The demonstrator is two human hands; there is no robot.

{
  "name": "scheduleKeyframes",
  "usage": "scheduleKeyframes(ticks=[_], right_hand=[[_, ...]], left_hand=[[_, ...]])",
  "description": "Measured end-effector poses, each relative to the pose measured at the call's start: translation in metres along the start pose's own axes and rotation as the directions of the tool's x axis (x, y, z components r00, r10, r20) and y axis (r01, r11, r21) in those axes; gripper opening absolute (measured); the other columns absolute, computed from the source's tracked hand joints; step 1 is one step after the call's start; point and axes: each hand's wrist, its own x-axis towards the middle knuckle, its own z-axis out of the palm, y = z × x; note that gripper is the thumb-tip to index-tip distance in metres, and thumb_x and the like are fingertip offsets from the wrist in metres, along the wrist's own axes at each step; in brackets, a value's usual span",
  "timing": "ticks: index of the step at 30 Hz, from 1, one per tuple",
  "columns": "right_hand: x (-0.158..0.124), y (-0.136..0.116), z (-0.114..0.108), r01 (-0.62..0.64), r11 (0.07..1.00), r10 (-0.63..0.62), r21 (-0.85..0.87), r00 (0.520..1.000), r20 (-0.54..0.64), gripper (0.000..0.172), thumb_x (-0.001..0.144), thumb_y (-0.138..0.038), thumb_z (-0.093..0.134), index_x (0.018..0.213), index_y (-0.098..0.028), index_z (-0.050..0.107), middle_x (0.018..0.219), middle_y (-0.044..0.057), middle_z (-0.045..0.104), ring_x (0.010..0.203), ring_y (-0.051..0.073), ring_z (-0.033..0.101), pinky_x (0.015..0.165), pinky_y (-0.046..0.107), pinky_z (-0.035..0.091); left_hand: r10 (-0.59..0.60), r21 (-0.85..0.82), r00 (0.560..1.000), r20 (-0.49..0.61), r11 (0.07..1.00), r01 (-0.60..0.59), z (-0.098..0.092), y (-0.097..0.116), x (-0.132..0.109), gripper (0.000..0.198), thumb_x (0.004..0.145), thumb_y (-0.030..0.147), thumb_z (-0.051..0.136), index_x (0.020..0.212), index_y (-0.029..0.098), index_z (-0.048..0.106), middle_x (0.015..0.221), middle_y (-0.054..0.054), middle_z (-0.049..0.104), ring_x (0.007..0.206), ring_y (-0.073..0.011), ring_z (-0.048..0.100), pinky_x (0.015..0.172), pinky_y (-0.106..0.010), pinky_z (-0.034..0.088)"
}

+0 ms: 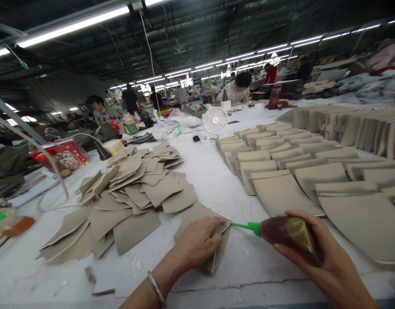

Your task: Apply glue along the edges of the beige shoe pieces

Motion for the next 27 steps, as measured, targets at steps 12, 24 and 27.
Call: scheduleKeyframes(ticks=[12, 24, 27], right_hand=[[-0.0002, -0.0005, -0.0004, -0.009, 0.999, 0.008, 0.033, 0.999, 0.052, 0.052, 0.084, -0.064, 0.068, 0.123, -0.033, 0.051, 0.112, 0.001, 0.061, 0.094, 0.026, 0.062, 0.079, 0.033, 0.053], [-0.0067, -0.0016, 0.0024, -0.143, 0.986, 0.135, 0.085, 0.987, 0.092, 0.051, 0.087, -0.059, 0.065, 0.126, -0.031, 0.049, 0.114, 0.001, 0.061, 0.1, 0.027, 0.062, 0.082, 0.035, 0.051], [-0.002, 0.0023, 0.0022, -0.14, 0.988, 0.137, 0.066, 0.989, 0.049, 0.053, 0.084, -0.06, 0.067, 0.125, -0.03, 0.049, 0.108, 0.002, 0.063, 0.094, 0.027, 0.064, 0.077, 0.033, 0.053]], left_hand=[[-0.018, -0.003, 1.0, 0.003, 1.0, 0.018, -0.0019, 0.0027, -0.0009, 0.052, 0.083, 0.019, 0.044, 0.132, 0.021, 0.06, 0.128, -0.001, 0.063, 0.115, -0.0232, 0.059, 0.103, -0.034, 0.044], [-0.012, -0.012, 1.0, 0.002, 1.0, 0.012, -0.0037, 0.0026, -0.001, 0.052, 0.082, 0.018, 0.045, 0.131, 0.023, 0.061, 0.126, 0.0, 0.065, 0.114, -0.0221, 0.06, 0.101, -0.032, 0.044], [-0.01, -0.007, 1.0, 0.004, 1.0, 0.01, -0.0047, 0.003, 0.0001, 0.052, 0.082, 0.018, 0.044, 0.131, 0.023, 0.061, 0.127, 0.0, 0.064, 0.114, -0.0219, 0.06, 0.101, -0.032, 0.044]])
